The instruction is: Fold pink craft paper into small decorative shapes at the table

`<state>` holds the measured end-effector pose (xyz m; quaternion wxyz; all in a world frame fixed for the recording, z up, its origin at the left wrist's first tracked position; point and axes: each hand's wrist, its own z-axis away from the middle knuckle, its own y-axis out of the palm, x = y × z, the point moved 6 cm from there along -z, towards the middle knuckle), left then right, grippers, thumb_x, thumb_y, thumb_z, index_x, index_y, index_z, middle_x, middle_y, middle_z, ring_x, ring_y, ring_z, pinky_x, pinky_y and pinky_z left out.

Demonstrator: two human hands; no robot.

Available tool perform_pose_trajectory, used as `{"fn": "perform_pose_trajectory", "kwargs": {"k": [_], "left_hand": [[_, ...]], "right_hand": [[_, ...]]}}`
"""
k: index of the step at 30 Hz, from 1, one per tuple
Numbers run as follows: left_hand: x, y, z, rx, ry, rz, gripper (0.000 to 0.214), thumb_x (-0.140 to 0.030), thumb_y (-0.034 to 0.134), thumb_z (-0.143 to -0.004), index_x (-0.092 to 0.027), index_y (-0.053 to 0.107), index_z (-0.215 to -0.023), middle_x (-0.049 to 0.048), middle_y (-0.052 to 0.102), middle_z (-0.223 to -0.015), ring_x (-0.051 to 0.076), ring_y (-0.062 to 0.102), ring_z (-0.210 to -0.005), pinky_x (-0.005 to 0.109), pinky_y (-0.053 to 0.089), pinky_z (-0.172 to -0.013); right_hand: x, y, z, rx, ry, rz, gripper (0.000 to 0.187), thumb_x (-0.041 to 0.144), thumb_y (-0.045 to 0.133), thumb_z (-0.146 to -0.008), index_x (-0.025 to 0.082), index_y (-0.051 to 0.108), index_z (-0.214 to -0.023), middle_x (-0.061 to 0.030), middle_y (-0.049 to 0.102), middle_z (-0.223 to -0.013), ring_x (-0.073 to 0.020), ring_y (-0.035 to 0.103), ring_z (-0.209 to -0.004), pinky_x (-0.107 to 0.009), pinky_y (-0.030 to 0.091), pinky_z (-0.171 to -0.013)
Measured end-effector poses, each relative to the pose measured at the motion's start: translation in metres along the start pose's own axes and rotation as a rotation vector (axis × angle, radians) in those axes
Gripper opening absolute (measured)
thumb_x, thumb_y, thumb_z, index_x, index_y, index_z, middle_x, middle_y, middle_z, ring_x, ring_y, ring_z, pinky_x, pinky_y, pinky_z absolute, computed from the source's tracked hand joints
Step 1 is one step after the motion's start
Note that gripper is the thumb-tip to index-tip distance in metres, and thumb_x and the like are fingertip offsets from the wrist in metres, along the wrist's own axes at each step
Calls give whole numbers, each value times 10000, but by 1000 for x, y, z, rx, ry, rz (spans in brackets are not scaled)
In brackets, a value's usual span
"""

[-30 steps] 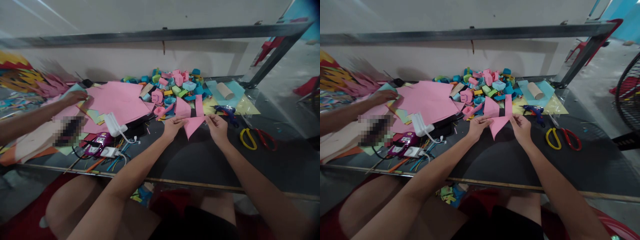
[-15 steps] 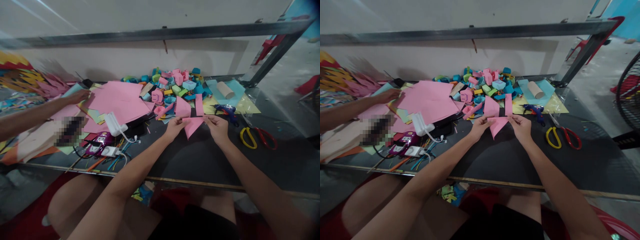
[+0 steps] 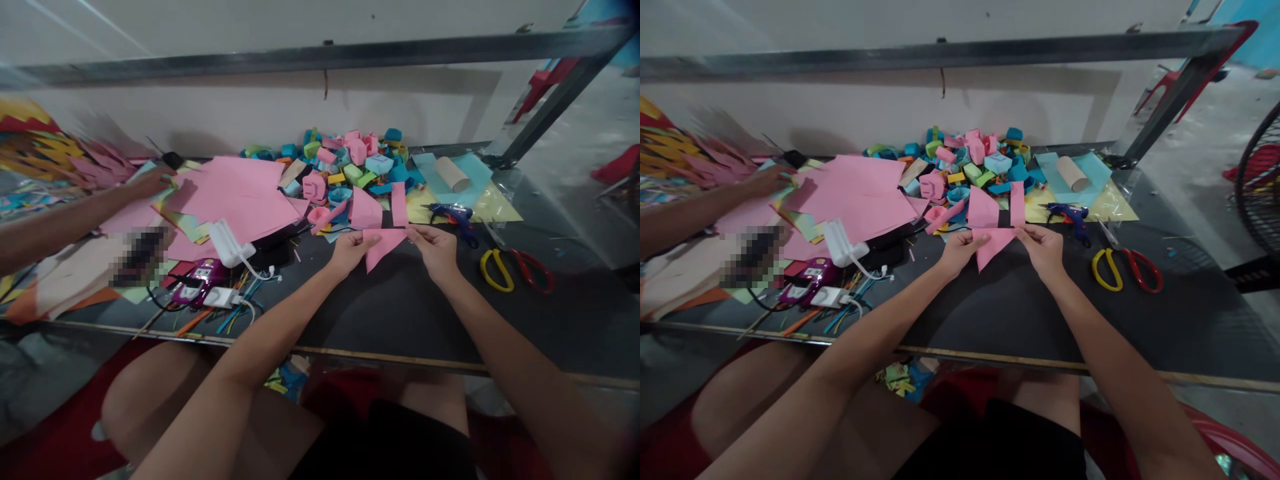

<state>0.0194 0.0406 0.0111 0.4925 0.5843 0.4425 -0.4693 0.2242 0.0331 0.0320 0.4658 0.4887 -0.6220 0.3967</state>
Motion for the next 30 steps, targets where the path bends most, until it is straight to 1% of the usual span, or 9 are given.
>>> {"fn": "perform_pose_trajectory", "kwargs": {"k": [4, 7, 9, 12, 14, 19, 23, 27, 30], "left_hand": [[-2, 1, 0, 16, -4, 14, 501, -614, 889, -574, -151, 717, -657, -6, 626, -611, 91, 499, -595, 236, 423, -575], [-3, 1, 0, 24, 2, 6, 476, -595, 894, -579, -160, 731, -678, 3, 650, -639, 113, 542, -650, 253, 465, -627], [-4, 0, -1, 14, 26, -3, 470, -602, 880, -599, -166, 709, -646, -11, 618, -620, 107, 521, -647, 248, 453, -630], [-6, -3, -1, -3, 72, -31, 522, -647, 821, -659, -165, 641, -566, -37, 514, -572, 80, 417, -592, 230, 371, -576], [-6, -4, -1, -5, 86, -68, 539, -657, 792, -692, -165, 621, -556, -40, 480, -570, 79, 386, -589, 231, 339, -565], [1, -4, -2, 17, 35, -194, 489, -594, 797, -732, -156, 640, -580, -36, 486, -580, 83, 389, -592, 231, 316, -558], [4, -10, -6, -36, 5, -310, 484, -585, 785, -746, -160, 641, -563, -32, 509, -568, 100, 419, -592, 237, 320, -553], [1, -16, -9, -78, 44, -427, 467, -570, 768, -765, -170, 639, -561, -24, 551, -570, 134, 492, -637, 242, 359, -574], [-2, -17, -10, -54, 92, -468, 427, -540, 770, -778, -172, 661, -590, -17, 573, -579, 144, 530, -654, 241, 368, -579]], "right_hand": [[-3, 1, -2, 40, 58, -4, 350, 492, 876, -649, 213, 818, -852, -67, 809, -863, -232, 751, -820, -426, 613, -841], [-3, 0, -3, 46, 56, 26, 316, 482, 857, -684, 211, 811, -840, -65, 795, -808, -220, 739, -784, -405, 603, -801], [-2, 0, -3, 39, 44, 42, 308, 478, 832, -714, 203, 811, -851, -70, 786, -791, -217, 733, -763, -396, 595, -773], [-2, -1, -4, 18, 36, 51, 329, 492, 809, -721, 191, 810, -854, -75, 780, -776, -219, 727, -732, -391, 589, -733], [-3, -2, -4, 13, 36, 62, 330, 488, 801, -721, 188, 809, -858, -77, 784, -782, -223, 732, -737, -389, 593, -729], [-10, -3, -4, 51, 83, 204, 238, 400, 813, -698, 185, 807, -799, -78, 785, -753, -231, 741, -708, -378, 604, -716], [-17, -3, -5, 65, 143, 147, 216, 371, 824, -671, 185, 807, -778, -82, 791, -753, -215, 734, -663, -366, 612, -692], [-17, -6, -8, 19, 120, 145, 225, 365, 821, -667, 179, 810, -793, -77, 783, -721, -215, 729, -658, -365, 604, -680], [-17, -5, -9, 49, 113, 133, 245, 393, 827, -656, 188, 806, -788, -73, 783, -724, -210, 717, -642, -371, 599, -669]]}}
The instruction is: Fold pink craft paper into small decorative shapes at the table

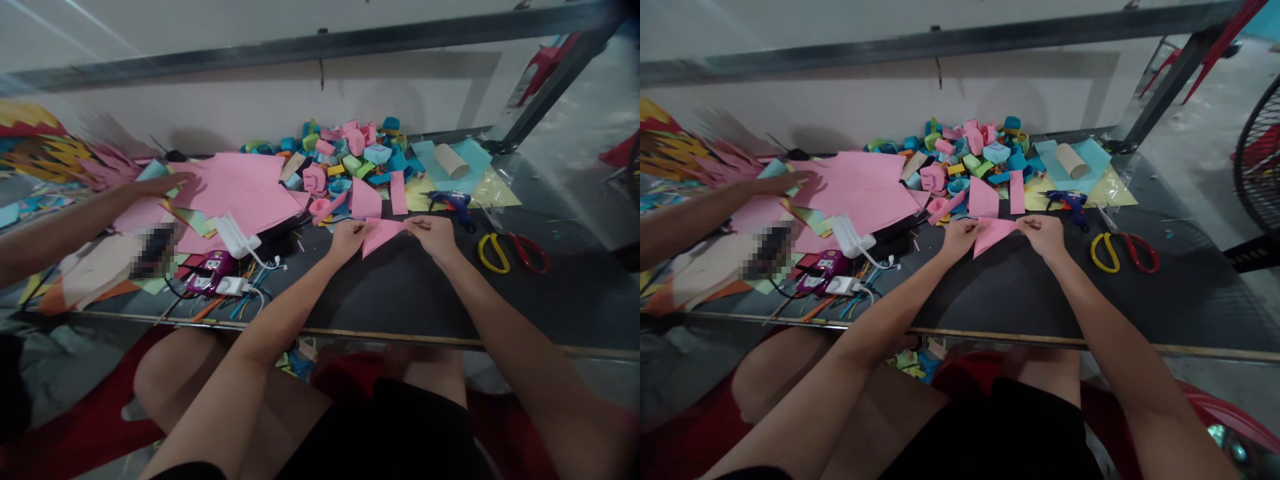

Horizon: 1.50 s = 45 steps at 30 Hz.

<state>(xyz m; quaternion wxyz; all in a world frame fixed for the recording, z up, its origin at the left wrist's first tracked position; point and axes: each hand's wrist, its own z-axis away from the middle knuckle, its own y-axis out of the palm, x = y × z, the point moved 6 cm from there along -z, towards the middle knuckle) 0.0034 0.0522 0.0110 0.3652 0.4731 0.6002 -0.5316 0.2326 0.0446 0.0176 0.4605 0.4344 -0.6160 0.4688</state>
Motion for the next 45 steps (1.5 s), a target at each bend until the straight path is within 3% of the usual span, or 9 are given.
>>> {"fn": "perform_pose_trajectory", "kwargs": {"k": [4, 7, 11, 15, 19, 23, 29, 36, 45], "left_hand": [[-1, -1, 0, 25, 48, 18, 460, -577, 729, -812, -173, 661, -603, -20, 546, -545, 112, 473, -547, 242, 334, -540], [-3, 1, 1, 67, 52, 23, 509, -635, 701, -815, -174, 654, -605, -36, 494, -481, 88, 404, -453, 243, 293, -502], [-6, 6, 7, 119, 43, -15, 530, -679, 678, -807, -182, 677, -625, -45, 477, -421, 89, 407, -402, 237, 266, -468], [-17, 14, 17, 171, 109, -108, 464, -608, 658, -853, -175, 755, -717, -31, 550, -466, 95, 453, -444, 232, 288, -492], [-26, 17, 22, 179, 183, -134, 428, -574, 684, -841, -168, 789, -754, -8, 635, -571, 91, 466, -500, 232, 295, -516], [-15, 20, 18, 281, 89, -43, 491, -641, 674, -814, -165, 790, -796, -17, 627, -576, 69, 417, -420, 225, 298, -474], [-7, 20, 12, 381, 32, 10, 418, -580, 729, -793, -169, 774, -729, -17, 584, -490, 61, 415, -382, 217, 306, -446], [-11, 12, 8, 373, 9, 77, 347, -512, 752, -773, -169, 793, -799, 74, 779, -769, 45, 450, -382, 219, 350, -422], [-10, 10, 5, 372, -27, 36, 342, -442, 690, -865, -146, 679, -692, 22, 689, -581, 74, 562, -413, 190, 397, -459]], "right_hand": [[1, 1, 0, 42, -3, -13, 270, 419, 812, -672, 186, 794, -807, -83, 793, -781, -201, 708, -650, -373, 591, -688], [9, -3, 4, 6, -61, 111, 240, 406, 760, -731, 183, 787, -816, -86, 785, -783, -220, 720, -696, -376, 572, -708], [37, 1, 16, -34, -357, 386, 217, 380, 699, -810, 216, 792, -916, -84, 799, -924, -265, 731, -902, -422, 541, -870], [46, 23, 26, 159, -522, 556, 145, 374, 693, -859, 274, 793, -894, -46, 803, -929, -266, 713, -948, -455, 474, -968], [42, 31, 27, 229, -508, 541, 134, 305, 670, -882, 283, 781, -810, -28, 793, -871, -249, 707, -902, -439, 477, -927], [44, 22, 24, 138, -468, 484, 126, 311, 684, -878, 283, 787, -811, -34, 793, -887, -251, 702, -897, -427, 495, -907], [42, 7, 18, 1, -390, 428, 163, 373, 678, -878, 275, 803, -840, -50, 795, -903, -252, 712, -875, -402, 534, -852], [37, -8, 7, -85, -352, 378, 266, 451, 648, -857, 239, 800, -804, -58, 809, -891, -262, 735, -836, -386, 538, -796], [30, -15, 0, -116, -278, 336, 279, 449, 665, -817, 206, 797, -789, -55, 783, -765, -224, 703, -704, -342, 510, -690]]}}
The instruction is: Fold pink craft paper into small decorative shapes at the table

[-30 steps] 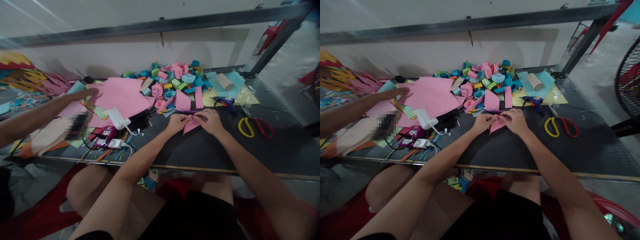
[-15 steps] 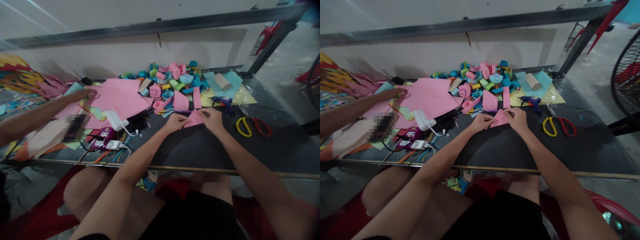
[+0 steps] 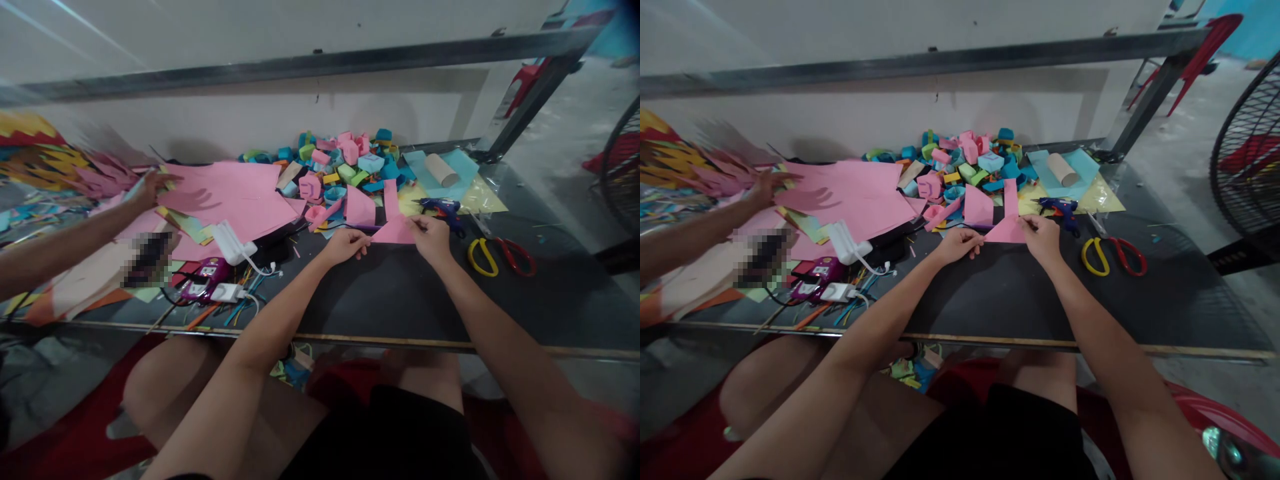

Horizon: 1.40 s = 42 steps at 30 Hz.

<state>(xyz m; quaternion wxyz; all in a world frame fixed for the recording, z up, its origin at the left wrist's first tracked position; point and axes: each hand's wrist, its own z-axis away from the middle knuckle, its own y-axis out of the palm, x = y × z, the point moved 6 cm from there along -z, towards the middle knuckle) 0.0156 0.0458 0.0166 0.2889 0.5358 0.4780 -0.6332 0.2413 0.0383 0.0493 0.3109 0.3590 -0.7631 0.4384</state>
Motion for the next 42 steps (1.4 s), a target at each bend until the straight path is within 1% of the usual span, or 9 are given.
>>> {"fn": "perform_pose_trajectory", "kwargs": {"k": [6, 11, 15, 17, 21, 24, 27, 34, 42], "left_hand": [[-12, -5, 4, -12, 178, -151, 355, -431, 606, -934, -160, 650, -709, -17, 642, -496, 85, 587, -458, 192, 428, -551], [-6, -6, 4, 10, 166, -175, 377, -445, 595, -937, -160, 651, -697, -14, 634, -488, 85, 576, -456, 189, 414, -534], [5, -21, 1, -206, 107, -112, 557, -572, 479, -963, -172, 597, -592, -23, 533, -426, 77, 480, -391, 205, 370, -477], [7, -25, 1, -285, 127, -82, 553, -610, 464, -952, -168, 636, -668, -7, 596, -522, 85, 505, -433, 217, 382, -488], [1, -9, 1, -185, 220, -105, 471, -605, 552, -913, -162, 713, -909, 36, 741, -843, 128, 637, -675, 239, 464, -640], [-6, 7, 4, -79, 247, -240, 476, -592, 582, -909, -155, 681, -747, -8, 662, -688, 108, 558, -618, 231, 400, -610], [-11, 10, 4, -60, 233, -325, 571, -576, 542, -948, -152, 583, -570, -35, 531, -519, 77, 442, -513, 236, 317, -552], [-12, 1, 4, -61, 217, -290, 531, -553, 545, -958, -149, 710, -655, 26, 705, -583, 88, 497, -489, 215, 343, -521], [-3, -4, 1, -77, 186, -242, 485, -511, 577, -948, -143, 707, -661, 44, 716, -579, 77, 503, -457, 204, 343, -487]], "right_hand": [[-4, 2, 1, 3, 24, 17, 266, 426, 681, -811, 194, 812, -821, -59, 783, -761, -231, 718, -717, -337, 518, -699], [-10, 6, 1, 14, 45, 1, 298, 443, 668, -814, 182, 812, -829, -67, 786, -770, -233, 719, -720, -333, 521, -692], [-12, 7, 1, 5, 50, 3, 292, 442, 674, -812, 185, 811, -828, -64, 784, -755, -230, 714, -700, -337, 525, -680], [-8, 8, 3, 22, 28, -12, 281, 442, 679, -813, 194, 810, -815, -58, 792, -777, -238, 727, -735, -339, 528, -693], [7, 16, 10, 114, -36, -59, 282, 459, 696, -808, 203, 816, -805, -45, 797, -782, -227, 725, -723, -325, 510, -670], [15, 22, 16, 172, -76, -97, 268, 441, 691, -812, 207, 821, -810, -46, 803, -804, -217, 722, -714, -324, 506, -672], [15, 24, 17, 193, -66, -102, 272, 454, 697, -818, 212, 821, -804, -51, 806, -815, -222, 728, -729, -327, 507, -674], [13, 23, 14, 264, -64, -6, 237, 420, 702, -844, 226, 837, -833, -48, 812, -834, -223, 728, -727, -326, 509, -668], [5, 23, 10, 369, -81, 42, 214, 404, 708, -848, 239, 842, -880, -41, 816, -863, -238, 750, -771, -345, 560, -730]]}}
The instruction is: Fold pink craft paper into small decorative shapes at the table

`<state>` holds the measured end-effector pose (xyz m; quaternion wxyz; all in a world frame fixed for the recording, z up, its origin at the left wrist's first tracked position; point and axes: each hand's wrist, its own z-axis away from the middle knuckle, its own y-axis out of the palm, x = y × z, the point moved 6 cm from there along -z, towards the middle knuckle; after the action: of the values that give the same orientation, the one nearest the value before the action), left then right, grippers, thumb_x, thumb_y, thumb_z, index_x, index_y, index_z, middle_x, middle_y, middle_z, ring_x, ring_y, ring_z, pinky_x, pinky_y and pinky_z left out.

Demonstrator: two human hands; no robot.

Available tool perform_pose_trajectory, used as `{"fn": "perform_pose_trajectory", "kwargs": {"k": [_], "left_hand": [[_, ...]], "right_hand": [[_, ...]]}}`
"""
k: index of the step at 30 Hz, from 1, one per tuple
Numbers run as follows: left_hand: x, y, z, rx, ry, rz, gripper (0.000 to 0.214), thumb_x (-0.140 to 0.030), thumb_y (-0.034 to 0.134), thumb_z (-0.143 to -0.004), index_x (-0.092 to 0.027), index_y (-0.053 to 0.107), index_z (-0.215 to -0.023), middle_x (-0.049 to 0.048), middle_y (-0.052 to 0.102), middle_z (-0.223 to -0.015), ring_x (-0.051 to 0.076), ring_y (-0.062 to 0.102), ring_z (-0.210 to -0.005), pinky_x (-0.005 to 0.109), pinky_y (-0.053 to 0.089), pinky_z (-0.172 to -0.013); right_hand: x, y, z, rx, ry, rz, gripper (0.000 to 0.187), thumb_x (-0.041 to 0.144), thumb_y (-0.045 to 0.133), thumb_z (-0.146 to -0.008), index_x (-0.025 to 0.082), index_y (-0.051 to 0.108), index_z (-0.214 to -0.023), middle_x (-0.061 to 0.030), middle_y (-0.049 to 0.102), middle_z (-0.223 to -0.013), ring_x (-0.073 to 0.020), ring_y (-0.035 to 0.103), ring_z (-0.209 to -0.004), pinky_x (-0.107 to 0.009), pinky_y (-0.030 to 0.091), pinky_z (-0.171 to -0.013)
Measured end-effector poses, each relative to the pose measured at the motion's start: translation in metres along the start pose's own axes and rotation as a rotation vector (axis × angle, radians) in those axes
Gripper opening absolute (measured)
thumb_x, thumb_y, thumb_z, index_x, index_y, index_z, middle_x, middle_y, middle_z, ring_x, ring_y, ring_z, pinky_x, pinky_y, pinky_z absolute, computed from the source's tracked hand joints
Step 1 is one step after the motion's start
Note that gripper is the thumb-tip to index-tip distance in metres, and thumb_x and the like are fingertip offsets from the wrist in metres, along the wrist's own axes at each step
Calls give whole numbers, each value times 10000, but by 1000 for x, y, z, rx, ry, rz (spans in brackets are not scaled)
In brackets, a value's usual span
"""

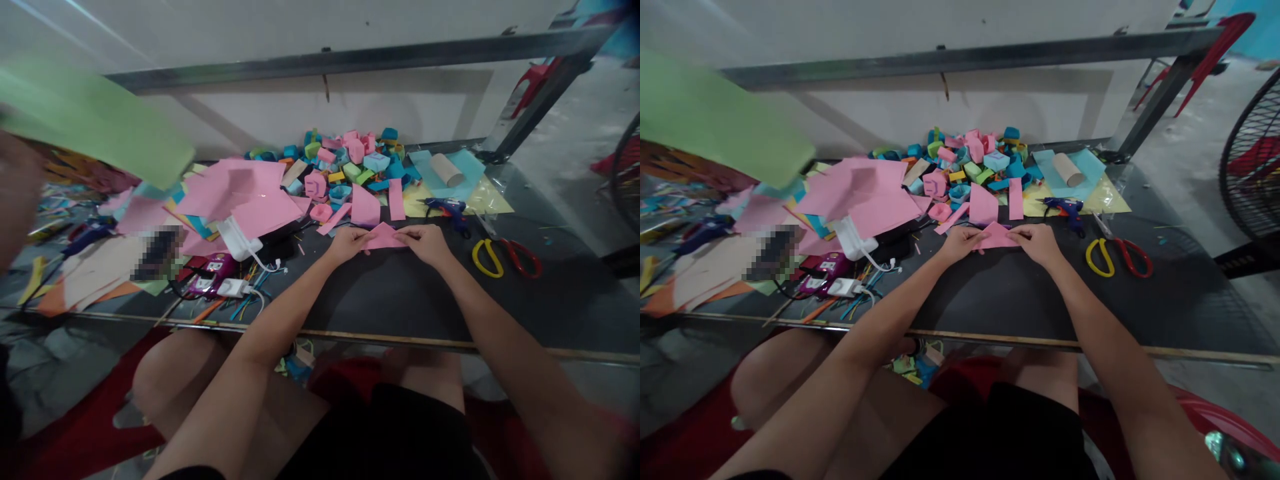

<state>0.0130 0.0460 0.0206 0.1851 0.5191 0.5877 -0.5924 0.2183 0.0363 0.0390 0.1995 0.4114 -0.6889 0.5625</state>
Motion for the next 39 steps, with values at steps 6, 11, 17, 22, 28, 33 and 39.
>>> {"fn": "perform_pose_trajectory", "kwargs": {"k": [6, 11, 17, 22, 28, 33, 39], "left_hand": [[16, -7, -6, -28, -101, 71, 386, -485, 629, -927, -156, 745, -762, 19, 708, -582, 80, 551, -455, 192, 395, -481], [22, -13, -8, -22, -140, 143, 361, -491, 683, -900, -153, 752, -793, 16, 702, -577, 81, 589, -469, 192, 453, -502], [29, -17, -10, -35, -158, 180, 200, -338, 737, -878, -151, 787, -926, 18, 716, -612, 91, 646, -528, 199, 478, -527], [29, -15, -10, 20, -131, 151, 238, -361, 712, -898, -144, 780, -827, 31, 718, -610, 83, 630, -494, 182, 439, -487], [25, -14, -8, -52, -171, 257, 329, -452, 745, -860, -126, 788, -845, 65, 752, -665, 96, 650, -504, 182, 454, -478], [16, -3, -4, -51, -207, 379, 425, -549, 730, -840, -129, 789, -853, 108, 799, -838, 95, 657, -518, 193, 452, -469], [15, 4, -6, -51, -143, 367, 451, -577, 702, -852, -134, 780, -884, 70, 763, -689, 113, 668, -571, 206, 494, -544]], "right_hand": [[-11, 0, -4, 142, 62, 6, 180, 380, 720, -824, 237, 830, -831, -37, 810, -805, -241, 768, -793, -356, 584, -795], [-10, -3, -4, 151, 79, -60, 214, 399, 711, -823, 212, 815, -808, -51, 796, -748, -197, 741, -655, -329, 592, -717], [-19, -4, -6, 53, 83, -109, 186, 388, 743, -786, 214, 811, -776, -55, 788, -728, -187, 719, -611, -343, 592, -679], [-18, -3, -7, 32, 89, -148, 194, 381, 728, -786, 205, 810, -776, -62, 790, -745, -184, 713, -620, -339, 587, -678], [-9, -4, -5, -34, 53, -95, 292, 475, 736, -788, 190, 795, -765, -64, 785, -739, -195, 708, -692, -299, 542, -652], [-1, -4, -5, -101, 9, -227, 374, 547, 723, -788, 180, 787, -749, -64, 775, -734, -205, 697, -686, -318, 526, -653], [-9, -4, -4, -233, 67, -256, 399, 586, 718, -785, 192, 779, -779, -66, 766, -752, -231, 705, -712, -366, 559, -705]]}}
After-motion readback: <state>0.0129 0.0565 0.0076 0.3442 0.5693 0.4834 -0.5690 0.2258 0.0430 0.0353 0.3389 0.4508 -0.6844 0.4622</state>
